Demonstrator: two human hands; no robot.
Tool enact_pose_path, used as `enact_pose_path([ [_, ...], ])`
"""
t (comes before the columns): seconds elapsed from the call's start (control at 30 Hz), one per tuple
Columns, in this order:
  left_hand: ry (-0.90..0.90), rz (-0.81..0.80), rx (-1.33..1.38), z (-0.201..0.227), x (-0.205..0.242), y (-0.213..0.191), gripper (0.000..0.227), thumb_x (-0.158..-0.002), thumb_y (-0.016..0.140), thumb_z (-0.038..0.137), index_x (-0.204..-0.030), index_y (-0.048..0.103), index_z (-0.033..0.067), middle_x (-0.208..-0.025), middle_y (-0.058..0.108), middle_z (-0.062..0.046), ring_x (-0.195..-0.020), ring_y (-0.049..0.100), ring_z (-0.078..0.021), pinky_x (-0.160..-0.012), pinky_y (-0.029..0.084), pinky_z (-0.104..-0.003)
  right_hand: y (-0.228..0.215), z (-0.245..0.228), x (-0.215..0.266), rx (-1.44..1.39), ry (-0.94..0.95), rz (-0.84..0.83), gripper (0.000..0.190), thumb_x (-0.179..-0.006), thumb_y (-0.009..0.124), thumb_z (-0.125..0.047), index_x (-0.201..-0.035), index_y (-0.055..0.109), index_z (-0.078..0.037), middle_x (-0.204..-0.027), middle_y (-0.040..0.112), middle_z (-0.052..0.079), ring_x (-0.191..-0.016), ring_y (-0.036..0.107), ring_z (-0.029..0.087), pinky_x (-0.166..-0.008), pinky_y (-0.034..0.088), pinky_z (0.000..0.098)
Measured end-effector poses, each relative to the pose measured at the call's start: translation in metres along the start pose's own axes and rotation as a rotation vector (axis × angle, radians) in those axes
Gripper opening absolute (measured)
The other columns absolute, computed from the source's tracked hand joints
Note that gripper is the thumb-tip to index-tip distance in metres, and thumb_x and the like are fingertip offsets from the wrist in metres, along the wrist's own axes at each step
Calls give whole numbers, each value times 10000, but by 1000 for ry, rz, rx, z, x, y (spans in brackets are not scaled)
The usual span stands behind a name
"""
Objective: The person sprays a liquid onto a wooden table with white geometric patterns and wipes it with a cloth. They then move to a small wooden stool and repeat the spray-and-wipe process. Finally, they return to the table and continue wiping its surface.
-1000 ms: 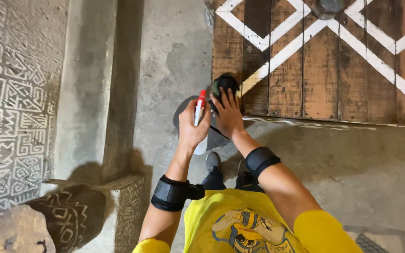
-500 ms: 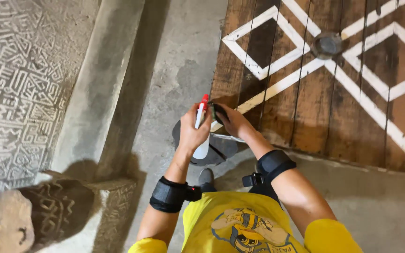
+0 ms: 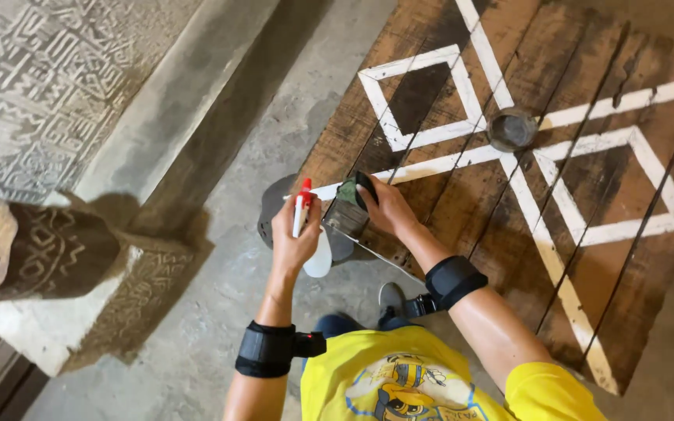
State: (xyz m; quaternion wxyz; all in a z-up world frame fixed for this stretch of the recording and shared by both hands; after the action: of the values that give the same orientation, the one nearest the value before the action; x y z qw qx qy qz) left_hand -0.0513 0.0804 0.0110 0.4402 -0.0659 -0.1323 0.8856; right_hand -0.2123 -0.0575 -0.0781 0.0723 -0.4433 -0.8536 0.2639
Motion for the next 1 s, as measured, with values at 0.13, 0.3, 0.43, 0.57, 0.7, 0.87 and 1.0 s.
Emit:
enact_pose_path([
  [0.13,35,87,3,12,27,0,156,-944,697,156,-1037,691,30,-708,673,-46,-613,635,-79,-563,506,-286,13,4,6,31,80,-139,435,-1046,518,-393,-1244,631,-22,-1046,729,258,-1036,687,436,-857,531,481],
  [0.3,284,194,-56,27,64,-4,141,-966,696,121,-1063,681,19,-786,686,-94,-716,617,-104,-663,521,-306,15,9,22,61,138,-155,502,-977,603,-460,-1247,664,-40,-1029,730,256,-1033,701,416,-851,547,475],
  [0.43,187,256,-69,10,101,-11,148,-959,704,128,-1055,675,18,-753,666,-110,-688,581,-112,-654,518,-310,41,33,47,-115,2,-171,594,-879,710,-457,-1272,628,-18,-1073,740,219,-1007,735,338,-870,559,439],
  [0.57,183,314,-58,5,142,-20,143,-948,706,128,-1036,672,22,-755,664,-117,-672,581,-108,-643,510,-309,50,30,70,-9,-172,-157,819,-712,887,-361,-1323,549,67,-1184,656,297,-1085,648,384,-869,515,460],
  [0.7,157,353,-26,4,194,-22,160,-948,704,138,-1058,668,27,-737,655,-104,-668,583,-98,-630,505,-300,59,32,117,24,-33,-338,480,-765,778,-263,-1183,699,-41,-1149,753,209,-1080,744,310,-936,576,397],
  [0.87,117,382,21,-3,247,-11,154,-954,706,150,-1045,674,30,-727,650,-100,-665,566,-101,-617,494,-299,57,75,158,213,-278,-175,413,-771,816,-190,-1110,661,-12,-1065,681,253,-1024,661,419,-879,544,458],
  [1.0,141,396,-10,1,276,5,175,-939,720,154,-1044,675,22,-731,647,-106,-652,563,-112,-618,503,-313,22,34,200,49,-217,-221,409,-811,710,-86,-1203,612,-21,-1090,689,230,-1053,671,421,-877,543,465],
])
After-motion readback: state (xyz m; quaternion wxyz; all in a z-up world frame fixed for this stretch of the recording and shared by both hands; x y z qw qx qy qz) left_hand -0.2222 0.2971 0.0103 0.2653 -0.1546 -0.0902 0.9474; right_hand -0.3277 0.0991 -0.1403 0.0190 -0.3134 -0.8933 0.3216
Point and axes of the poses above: each hand's wrist, its own x-axis away from the middle knuckle, its own y-axis out of the palm, z = x × y, the point moved 10 cm from there along -x, towards the middle knuckle
